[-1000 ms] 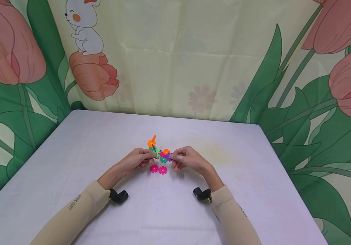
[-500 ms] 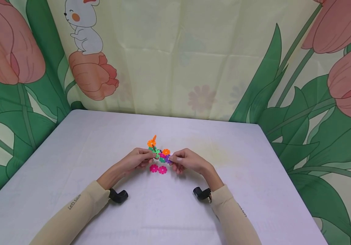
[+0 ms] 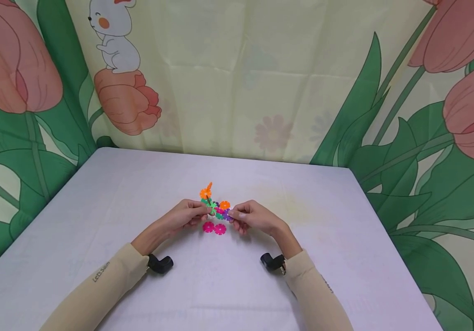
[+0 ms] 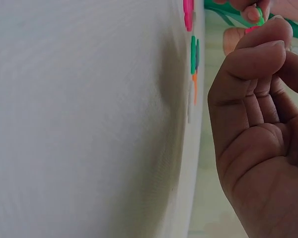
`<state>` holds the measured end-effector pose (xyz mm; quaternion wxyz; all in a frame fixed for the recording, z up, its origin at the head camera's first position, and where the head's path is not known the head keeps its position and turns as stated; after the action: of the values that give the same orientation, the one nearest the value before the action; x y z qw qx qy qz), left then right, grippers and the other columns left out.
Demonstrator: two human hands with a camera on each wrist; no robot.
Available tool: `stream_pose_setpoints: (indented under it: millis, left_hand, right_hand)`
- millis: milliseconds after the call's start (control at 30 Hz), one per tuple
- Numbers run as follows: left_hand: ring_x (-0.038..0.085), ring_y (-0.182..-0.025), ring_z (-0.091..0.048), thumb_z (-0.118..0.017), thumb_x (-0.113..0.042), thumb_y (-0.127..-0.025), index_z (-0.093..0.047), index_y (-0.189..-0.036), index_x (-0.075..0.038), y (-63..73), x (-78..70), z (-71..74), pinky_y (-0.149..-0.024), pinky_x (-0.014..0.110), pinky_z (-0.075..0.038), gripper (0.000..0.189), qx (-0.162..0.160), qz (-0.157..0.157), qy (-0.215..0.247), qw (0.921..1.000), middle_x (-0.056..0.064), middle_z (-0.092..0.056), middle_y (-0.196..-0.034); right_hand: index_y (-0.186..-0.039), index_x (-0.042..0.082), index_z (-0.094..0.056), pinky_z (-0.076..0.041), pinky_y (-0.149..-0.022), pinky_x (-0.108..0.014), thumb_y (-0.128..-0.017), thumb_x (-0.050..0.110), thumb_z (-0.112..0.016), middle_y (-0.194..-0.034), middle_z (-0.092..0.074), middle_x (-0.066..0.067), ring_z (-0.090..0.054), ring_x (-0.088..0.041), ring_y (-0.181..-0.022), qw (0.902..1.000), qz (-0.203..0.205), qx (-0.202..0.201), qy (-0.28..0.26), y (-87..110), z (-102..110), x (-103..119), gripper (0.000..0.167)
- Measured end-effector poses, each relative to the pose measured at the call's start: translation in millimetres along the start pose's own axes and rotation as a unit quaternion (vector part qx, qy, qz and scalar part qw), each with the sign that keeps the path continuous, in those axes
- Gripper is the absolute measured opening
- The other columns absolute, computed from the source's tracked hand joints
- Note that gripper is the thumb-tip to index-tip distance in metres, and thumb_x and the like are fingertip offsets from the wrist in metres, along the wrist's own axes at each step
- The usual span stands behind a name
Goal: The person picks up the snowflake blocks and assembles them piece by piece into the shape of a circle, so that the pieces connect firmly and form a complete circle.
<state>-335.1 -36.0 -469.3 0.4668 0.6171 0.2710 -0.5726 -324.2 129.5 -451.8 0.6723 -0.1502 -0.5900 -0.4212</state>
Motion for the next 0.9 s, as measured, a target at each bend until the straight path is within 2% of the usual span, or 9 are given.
stream_pose_setpoints:
  millis: [600, 900]
  left_hand:
    - [0.013, -0.057, -0.035, -0.064, -0.024, -0.105, -0.071, -0.092, 0.001, -1.9, 2.5, -0.7, -0.057, 0.024, -0.031, 0.029, 0.006, -0.010, 0.002, 0.9999, -0.001, -0.058, -0.068]
    - [0.012, -0.057, -0.034, -0.064, -0.022, -0.105, -0.071, -0.098, 0.007, -1.1, 0.3, -2.4, -0.057, 0.024, -0.030, 0.030, 0.009, -0.017, 0.002, 0.9998, -0.003, -0.059, -0.067]
  right_hand:
    - [-0.105, -0.016, -0.062, -0.052, -0.063, -0.023, -0.108, 0.025, -0.061, -0.074, -0.066, 0.000, -0.059, -0.012, -0.063, 0.9997, 0.011, -0.016, 0.014, -3.1, 0.6, -1.8, 0.040]
    - [-0.105, -0.016, -0.062, -0.051, -0.062, -0.023, -0.108, 0.023, -0.062, -0.073, -0.064, 0.001, -0.058, -0.013, -0.063, 0.9997, 0.014, -0.018, 0.011, -3.8, 0.5, -1.2, 0.039]
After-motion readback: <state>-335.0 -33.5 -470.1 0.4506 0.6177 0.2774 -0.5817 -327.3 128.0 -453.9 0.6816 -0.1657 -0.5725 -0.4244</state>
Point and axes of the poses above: each hand's wrist, its own y-axis away from the middle knuckle, its own z-axis out of the back of the hand, x = y × z, the point moved 10 cm from there along -y, towards the middle knuckle
